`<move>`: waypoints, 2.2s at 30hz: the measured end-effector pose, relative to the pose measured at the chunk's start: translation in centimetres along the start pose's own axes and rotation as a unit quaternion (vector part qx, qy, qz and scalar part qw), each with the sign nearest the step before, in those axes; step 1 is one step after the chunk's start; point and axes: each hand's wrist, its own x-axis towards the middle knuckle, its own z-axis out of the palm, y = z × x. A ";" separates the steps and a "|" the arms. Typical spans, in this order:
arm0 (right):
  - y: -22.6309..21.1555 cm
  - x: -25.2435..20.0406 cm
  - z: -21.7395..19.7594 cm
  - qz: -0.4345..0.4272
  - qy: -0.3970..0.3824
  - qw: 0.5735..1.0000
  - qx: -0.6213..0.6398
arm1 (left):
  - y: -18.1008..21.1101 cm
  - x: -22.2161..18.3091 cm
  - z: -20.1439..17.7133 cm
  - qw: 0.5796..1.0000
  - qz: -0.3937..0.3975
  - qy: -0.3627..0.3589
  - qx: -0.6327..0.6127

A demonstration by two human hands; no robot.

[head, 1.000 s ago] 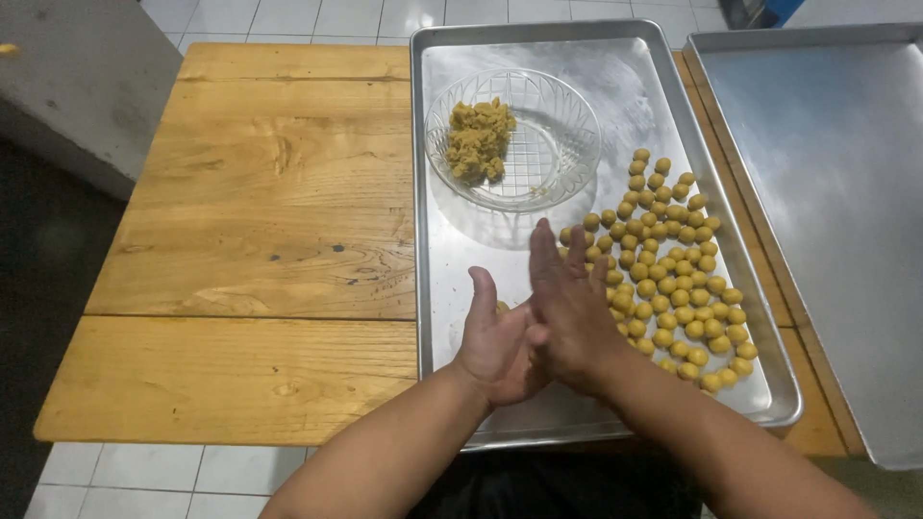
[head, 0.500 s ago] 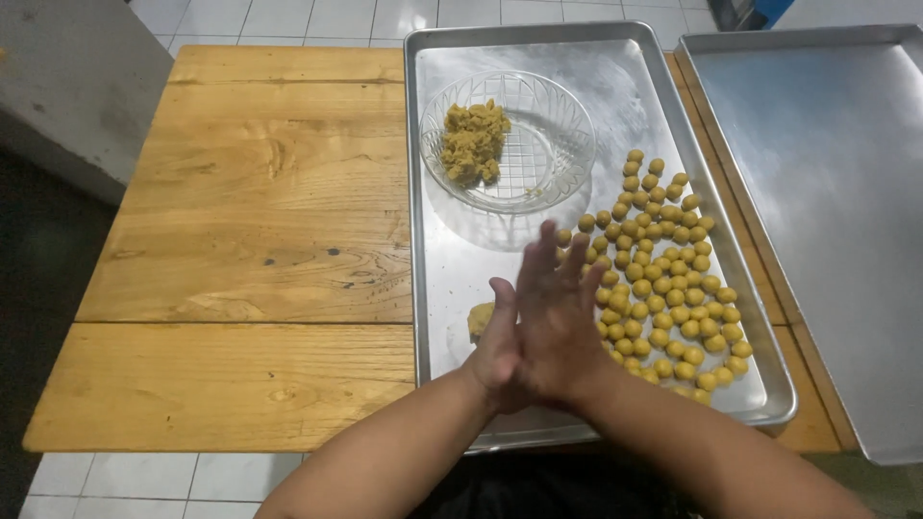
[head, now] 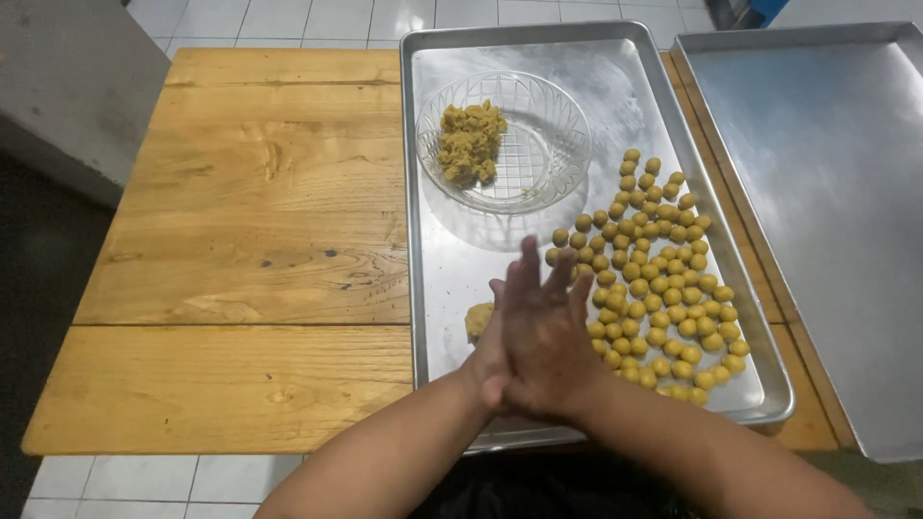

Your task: Pinching small pieces of yellow dough and rolling them into uniform balls between the palms before placing them on a baking tray.

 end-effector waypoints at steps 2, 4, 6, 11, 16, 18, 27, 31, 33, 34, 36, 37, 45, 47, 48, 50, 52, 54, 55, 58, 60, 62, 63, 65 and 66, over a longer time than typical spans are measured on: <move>-0.4 -1.1 0.4 -0.052 0.012 0.999 -0.007 | -5.1 2.5 0.3 0.762 0.640 -0.088 0.052; -0.2 -2.0 1.0 -0.093 0.020 0.995 -0.011 | 0.5 -0.8 -1.7 0.946 0.323 -0.019 -0.006; 1.9 -2.7 1.8 -0.135 0.025 0.990 -0.016 | 3.8 -2.1 -1.2 0.995 -0.035 0.060 -0.071; 5.2 -0.2 0.4 0.053 0.000 0.998 -0.012 | 4.0 -1.6 2.3 0.983 -0.102 0.150 -0.037; 0.0 -1.2 2.2 -0.085 -0.008 0.996 -0.019 | 4.3 -1.8 3.1 0.975 -0.088 0.203 -0.034; -0.2 -2.5 2.5 -0.135 -0.015 0.991 0.004 | 4.6 -2.0 3.2 0.970 -0.080 0.228 -0.034; 3.4 0.8 0.0 0.096 -0.048 0.994 -0.018 | 3.3 -0.9 0.3 0.983 -0.105 0.147 -0.017; 1.3 0.2 1.5 -0.090 0.002 0.993 -0.082 | 4.2 0.3 -0.2 0.975 -0.060 0.066 -0.201; 2.1 -0.4 1.2 -0.135 0.014 0.988 -0.079 | 5.3 1.1 0.0 0.960 -0.042 0.030 -0.276; 3.7 -0.7 1.2 -0.078 0.007 0.993 -0.086 | 6.1 1.7 0.4 0.974 -0.080 0.024 -0.213; 6.6 0.0 0.5 -0.024 0.004 0.995 -0.094 | 7.1 3.0 -0.1 0.983 -0.118 0.015 -0.143; 7.9 0.9 -0.2 0.031 -0.011 0.994 -0.103 | 7.2 3.9 -1.1 0.987 -0.122 -0.022 -0.105; 8.3 6.2 2.1 0.085 -0.043 0.988 -0.119 | 6.0 7.8 -1.2 0.977 -0.087 0.140 -0.138; 7.9 4.7 3.1 0.038 -0.049 0.989 -0.131 | 0.4 10.1 -5.0 0.807 0.568 -0.161 0.000; 7.9 4.0 3.4 0.040 -0.051 0.990 -0.129 | 3.0 8.5 -3.2 0.808 0.568 -0.158 0.000; 7.8 2.5 3.9 -0.036 -0.068 0.986 -0.147 | 8.2 5.0 0.2 0.983 -0.035 0.160 -0.078; 9.7 3.3 2.2 0.028 -0.095 0.985 -0.138 | 8.7 4.9 -0.7 0.987 -0.057 0.118 -0.098; 11.0 4.2 1.4 0.095 -0.119 0.980 -0.131 | 8.5 5.1 -2.3 0.987 -0.083 0.072 -0.117; 11.3 4.7 1.5 0.123 -0.112 0.978 -0.127 | 8.0 5.4 -3.6 0.987 -0.082 0.058 -0.129; 10.3 5.4 3.1 0.103 -0.101 0.981 -0.127 | 7.1 5.6 -4.5 0.985 -0.080 0.041 -0.146; 8.1 5.2 3.8 0.049 -0.097 0.985 -0.131 | 7.1 5.5 -4.0 0.985 -0.075 0.038 -0.148; 5.2 4.3 3.4 -0.096 0.002 0.977 -0.192 | 7.3 5.3 -3.3 0.986 -0.059 0.025 -0.151; 6.4 3.7 3.5 -0.097 0.002 0.977 -0.191 | 7.4 5.3 -3.1 0.986 -0.058 0.025 -0.151; 8.7 2.4 3.6 -0.014 -0.106 0.980 -0.167 | 7.6 5.2 -2.8 0.987 -0.041 0.012 -0.156; 8.5 3.4 2.1 -0.014 -0.107 0.980 -0.167 | 7.7 5.2 -3.7 0.987 -0.040 0.013 -0.156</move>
